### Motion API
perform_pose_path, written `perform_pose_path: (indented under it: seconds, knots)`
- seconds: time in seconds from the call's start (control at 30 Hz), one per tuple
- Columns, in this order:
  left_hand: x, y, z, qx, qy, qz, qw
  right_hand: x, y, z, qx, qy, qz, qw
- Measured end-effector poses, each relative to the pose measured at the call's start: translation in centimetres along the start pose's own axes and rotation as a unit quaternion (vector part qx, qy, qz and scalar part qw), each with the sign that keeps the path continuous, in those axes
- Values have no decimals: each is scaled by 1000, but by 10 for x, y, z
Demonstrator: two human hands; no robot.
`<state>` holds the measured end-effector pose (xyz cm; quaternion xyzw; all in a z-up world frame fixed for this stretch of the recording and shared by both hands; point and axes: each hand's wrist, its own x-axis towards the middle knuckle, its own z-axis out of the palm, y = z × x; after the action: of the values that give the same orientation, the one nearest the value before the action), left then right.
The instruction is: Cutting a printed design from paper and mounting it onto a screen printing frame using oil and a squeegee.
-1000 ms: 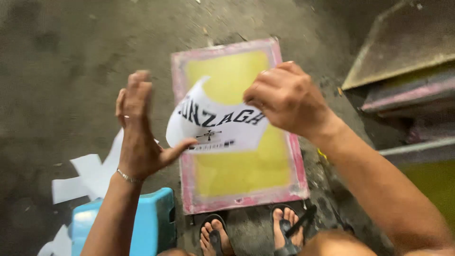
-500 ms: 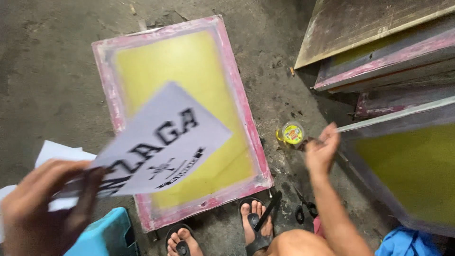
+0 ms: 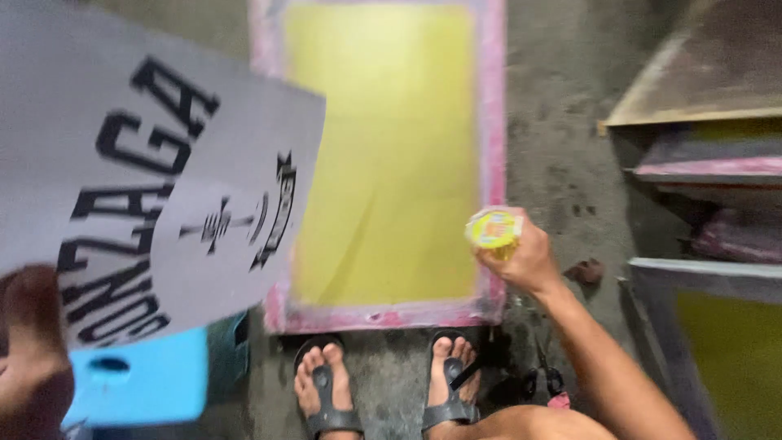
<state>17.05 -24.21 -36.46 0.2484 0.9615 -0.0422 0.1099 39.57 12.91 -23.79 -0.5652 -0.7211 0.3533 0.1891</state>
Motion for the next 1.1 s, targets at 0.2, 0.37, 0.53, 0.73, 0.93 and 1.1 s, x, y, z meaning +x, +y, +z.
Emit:
perform_pose_path:
  seconds: [0.2,0.37,0.53,0.73,0.93,1.1]
  knots:
    - [121,-35,-270,-173,28,71,982,15,-85,64,-223,-348,-123,903]
    - [149,-1,-413,-317,194,313,874,25,-146,82,-304,-502,-61,807]
    - [143,-10,-403,-316,195,277,886,34,-135,97,-335,-499,-114,791]
    - [141,-7,-398,-311,191,274,890,37,-135,95,-321,-498,-95,800]
    - [146,2,-398,-314,192,295,882,52,-167,85,-321,-481,7,816]
    - [151,3,-399,-318,195,313,873,85,-188,82,-289,-431,81,851]
